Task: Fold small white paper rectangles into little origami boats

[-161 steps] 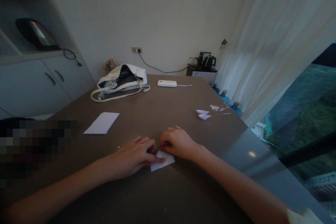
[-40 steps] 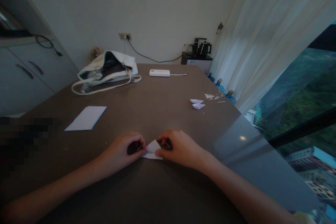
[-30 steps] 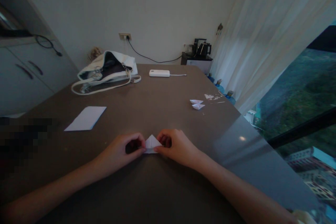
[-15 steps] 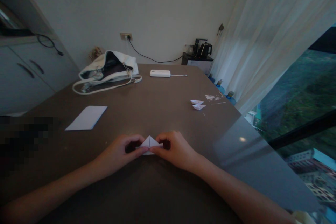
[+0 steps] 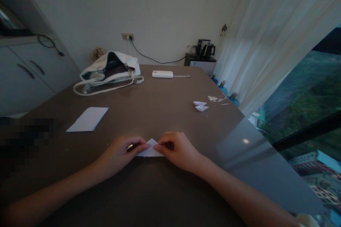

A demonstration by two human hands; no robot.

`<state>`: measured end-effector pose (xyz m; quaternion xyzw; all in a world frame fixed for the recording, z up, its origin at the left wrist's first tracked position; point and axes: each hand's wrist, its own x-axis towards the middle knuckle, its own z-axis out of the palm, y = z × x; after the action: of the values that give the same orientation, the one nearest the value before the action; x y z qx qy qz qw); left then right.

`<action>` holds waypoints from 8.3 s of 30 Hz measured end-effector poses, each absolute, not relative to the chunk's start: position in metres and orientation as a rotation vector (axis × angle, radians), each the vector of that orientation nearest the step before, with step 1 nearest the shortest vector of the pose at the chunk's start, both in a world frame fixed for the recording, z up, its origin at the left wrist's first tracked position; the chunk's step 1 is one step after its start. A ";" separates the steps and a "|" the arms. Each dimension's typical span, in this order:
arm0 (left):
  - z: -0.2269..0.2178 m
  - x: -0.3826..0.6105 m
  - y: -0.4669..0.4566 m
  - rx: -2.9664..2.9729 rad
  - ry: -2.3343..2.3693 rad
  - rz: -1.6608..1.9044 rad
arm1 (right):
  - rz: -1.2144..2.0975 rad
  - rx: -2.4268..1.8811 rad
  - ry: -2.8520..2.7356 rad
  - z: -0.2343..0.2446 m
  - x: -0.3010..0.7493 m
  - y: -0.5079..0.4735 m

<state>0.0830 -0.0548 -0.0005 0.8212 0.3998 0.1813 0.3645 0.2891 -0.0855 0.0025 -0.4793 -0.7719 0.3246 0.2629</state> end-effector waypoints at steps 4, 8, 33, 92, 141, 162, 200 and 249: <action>-0.003 0.083 -0.054 2.146 1.038 0.452 | 0.920 -1.313 -2.067 0.002 0.288 -0.086; -0.003 0.083 -0.053 2.182 1.007 0.462 | 0.914 -1.319 -2.034 0.000 0.288 -0.086; -0.004 0.080 -0.050 2.435 0.910 0.284 | 0.656 -1.188 -2.459 -0.003 0.295 -0.083; -0.006 0.076 -0.053 2.970 0.663 0.197 | 0.540 -1.042 -2.567 0.000 0.300 -0.075; 0.001 0.084 -0.057 1.697 0.964 0.568 | 1.216 -1.263 -1.623 -0.014 0.280 -0.083; 0.005 0.084 -0.059 1.571 0.875 0.298 | 1.076 -1.289 -1.687 -0.014 0.283 -0.082; 0.012 0.080 -0.055 1.996 0.965 0.587 | 1.144 -1.181 -1.432 -0.009 0.285 -0.077; -0.009 0.090 -0.059 1.431 0.751 0.604 | 1.138 -1.082 -1.770 -0.006 0.280 -0.089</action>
<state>0.0904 -0.0589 -0.0095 0.6301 0.3304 0.2661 0.6504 0.2797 -0.0892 -0.0062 -0.4233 -0.6926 0.4453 0.3779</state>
